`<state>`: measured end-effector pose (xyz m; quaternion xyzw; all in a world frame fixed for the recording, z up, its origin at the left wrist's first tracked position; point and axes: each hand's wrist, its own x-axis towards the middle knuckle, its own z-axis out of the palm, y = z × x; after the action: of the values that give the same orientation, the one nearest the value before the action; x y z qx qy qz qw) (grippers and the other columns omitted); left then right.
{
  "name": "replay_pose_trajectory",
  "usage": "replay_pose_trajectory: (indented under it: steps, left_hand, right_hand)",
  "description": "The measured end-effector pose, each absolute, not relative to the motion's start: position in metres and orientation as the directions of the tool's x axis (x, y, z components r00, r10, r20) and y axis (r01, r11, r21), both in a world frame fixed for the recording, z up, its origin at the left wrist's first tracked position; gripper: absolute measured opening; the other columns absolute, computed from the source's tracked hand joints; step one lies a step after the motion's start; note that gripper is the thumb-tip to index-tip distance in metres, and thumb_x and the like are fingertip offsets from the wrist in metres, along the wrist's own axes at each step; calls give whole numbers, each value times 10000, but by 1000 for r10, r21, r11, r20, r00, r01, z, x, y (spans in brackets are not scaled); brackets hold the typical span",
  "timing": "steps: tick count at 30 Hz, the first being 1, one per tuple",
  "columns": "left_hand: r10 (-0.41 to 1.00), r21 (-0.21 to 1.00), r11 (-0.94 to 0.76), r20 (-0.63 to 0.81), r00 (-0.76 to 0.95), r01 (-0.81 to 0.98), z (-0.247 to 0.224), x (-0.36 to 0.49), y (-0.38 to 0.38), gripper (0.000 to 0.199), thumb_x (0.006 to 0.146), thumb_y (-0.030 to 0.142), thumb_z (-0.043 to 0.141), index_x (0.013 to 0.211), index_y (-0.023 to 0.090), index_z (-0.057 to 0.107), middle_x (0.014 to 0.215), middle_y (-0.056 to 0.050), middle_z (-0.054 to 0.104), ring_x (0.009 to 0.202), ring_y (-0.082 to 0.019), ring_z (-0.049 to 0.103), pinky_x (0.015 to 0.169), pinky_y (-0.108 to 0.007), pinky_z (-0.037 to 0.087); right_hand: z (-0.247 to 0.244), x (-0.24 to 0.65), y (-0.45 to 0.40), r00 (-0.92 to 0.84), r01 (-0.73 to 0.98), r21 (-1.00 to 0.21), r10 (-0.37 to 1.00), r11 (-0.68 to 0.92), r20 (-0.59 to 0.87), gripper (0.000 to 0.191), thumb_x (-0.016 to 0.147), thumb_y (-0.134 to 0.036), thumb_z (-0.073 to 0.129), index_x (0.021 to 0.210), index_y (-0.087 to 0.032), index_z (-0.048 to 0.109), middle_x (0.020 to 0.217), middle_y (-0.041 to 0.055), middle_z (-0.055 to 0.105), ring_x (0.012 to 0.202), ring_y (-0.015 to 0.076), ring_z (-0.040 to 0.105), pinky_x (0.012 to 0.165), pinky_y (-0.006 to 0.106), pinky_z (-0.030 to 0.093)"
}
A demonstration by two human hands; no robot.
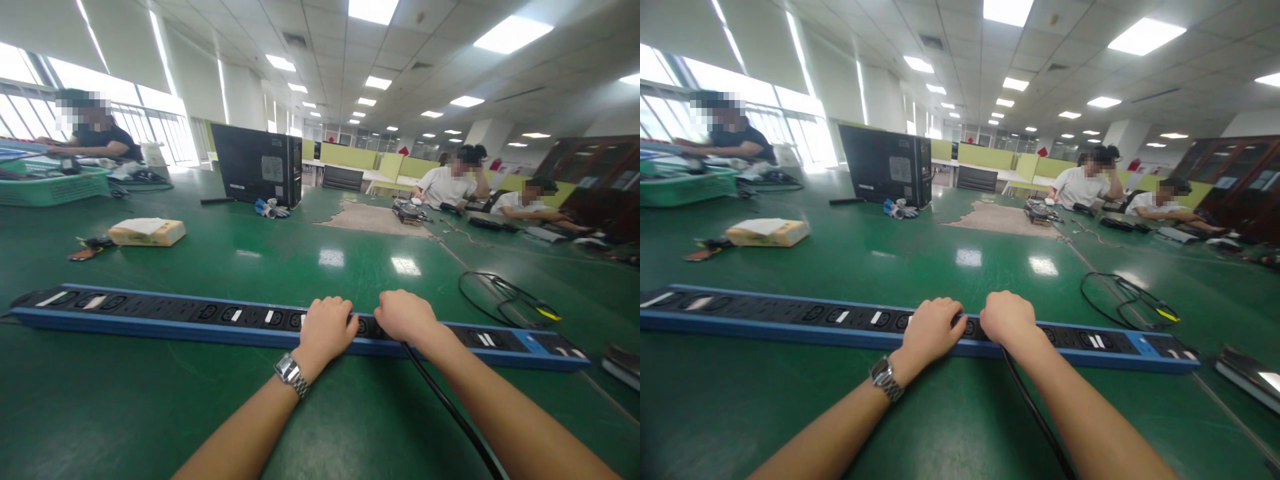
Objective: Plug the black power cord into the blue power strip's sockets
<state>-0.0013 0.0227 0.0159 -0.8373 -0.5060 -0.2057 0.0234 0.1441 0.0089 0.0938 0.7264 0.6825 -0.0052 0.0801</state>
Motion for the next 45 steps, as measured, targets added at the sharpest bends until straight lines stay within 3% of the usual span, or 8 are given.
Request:
replay_pose_trajectory:
  steps: [8, 16, 25, 29, 35, 41, 45]
  left_hand:
    - [834, 154, -492, 366, 413, 857, 17, -2, 22, 257, 920, 348, 439, 887, 190, 638, 887, -77, 657, 866, -234, 594, 733, -348, 389]
    - [823, 140, -500, 383, 419, 855, 16, -1, 22, 251, 921, 348, 435, 871, 197, 628, 877, -68, 656, 855, -231, 592, 727, -350, 385]
    - [805, 129, -530, 389, 449, 838, 14, -3, 23, 264, 929, 380, 425, 893, 220, 632, 875, -61, 653, 857, -232, 589, 714, -345, 371]
    - [807, 135, -528, 388, 445, 839, 16, -4, 23, 264, 929, 375, 428, 897, 224, 642, 864, -57, 656, 850, -231, 591, 711, -347, 367]
    - [806, 147, -534, 386, 449, 833, 16, -4, 24, 280, 929, 389, 429, 901, 222, 651, 861, -57, 661, 842, -227, 594, 710, -346, 369]
    - [810, 144, -522, 393, 436, 841, 15, -3, 23, 278, 926, 380, 432, 902, 214, 655, 851, -62, 660, 844, -231, 596, 712, -346, 369]
    - [807, 134, -521, 400, 435, 843, 14, -2, 23, 278, 923, 382, 435, 889, 213, 653, 854, -63, 660, 845, -235, 596, 713, -349, 371]
  right_hand:
    - [89, 144, 2, 49, 991, 126, 998, -45, -31, 328, 857, -259, 396, 935, -164, 700, 951, 161, 711, 896, 283, 682, 712, 348, 486]
    - [70, 138, -13, 14, 991, 131, 999, -20, 46, 305, 923, -238, 317, 1009, -165, 600, 876, 144, 703, 820, 249, 689, 695, 334, 471]
    - [71, 145, -13, -6, 994, 105, 999, 3, 32, 275, 906, -313, 369, 1007, -174, 584, 896, 138, 703, 822, 287, 683, 657, 352, 456]
    - [93, 158, -15, -57, 997, 44, 998, 57, -1, 227, 828, -338, 465, 927, -201, 617, 900, 95, 702, 830, 263, 664, 617, 297, 403]
    - [133, 217, -11, 24, 992, -124, 994, -10, 109, 269, 806, -433, 499, 893, -227, 650, 800, 37, 689, 697, 174, 608, 548, 247, 335]
    - [108, 325, -4, 102, 991, -80, 994, -104, -30, 234, 748, -396, 569, 786, -201, 693, 792, 42, 692, 740, 183, 616, 623, 252, 402]
    - [81, 358, -10, 80, 961, -243, 972, -134, -221, 334, 779, -447, 518, 912, -187, 681, 635, 8, 632, 542, 150, 558, 507, 250, 385]
